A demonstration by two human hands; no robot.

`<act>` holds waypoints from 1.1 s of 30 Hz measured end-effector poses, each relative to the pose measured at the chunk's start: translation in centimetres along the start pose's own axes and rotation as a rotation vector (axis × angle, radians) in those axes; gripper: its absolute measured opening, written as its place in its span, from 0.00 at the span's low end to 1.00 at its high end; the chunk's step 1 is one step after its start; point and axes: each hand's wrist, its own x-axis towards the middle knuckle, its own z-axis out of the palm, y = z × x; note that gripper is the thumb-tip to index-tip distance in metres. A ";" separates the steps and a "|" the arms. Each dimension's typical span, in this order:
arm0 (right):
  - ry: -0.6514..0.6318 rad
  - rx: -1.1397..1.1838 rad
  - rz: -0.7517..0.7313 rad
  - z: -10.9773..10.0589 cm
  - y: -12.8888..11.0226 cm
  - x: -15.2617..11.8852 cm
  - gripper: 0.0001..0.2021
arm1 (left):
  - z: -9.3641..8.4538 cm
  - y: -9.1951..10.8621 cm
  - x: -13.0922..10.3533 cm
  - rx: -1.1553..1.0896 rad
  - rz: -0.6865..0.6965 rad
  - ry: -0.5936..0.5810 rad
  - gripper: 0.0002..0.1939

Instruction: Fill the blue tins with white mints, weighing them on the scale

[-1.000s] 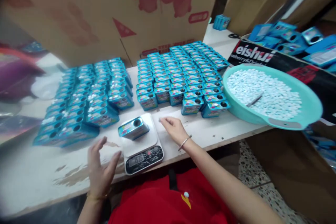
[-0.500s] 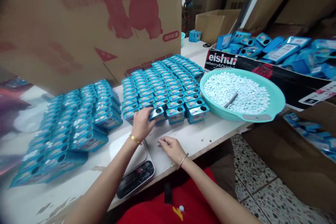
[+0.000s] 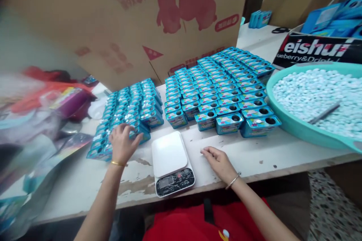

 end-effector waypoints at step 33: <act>0.004 0.502 0.535 -0.4 -2.7 -3.2 0.17 | -4.7 4.5 -3.5 -0.542 0.201 -0.042 0.18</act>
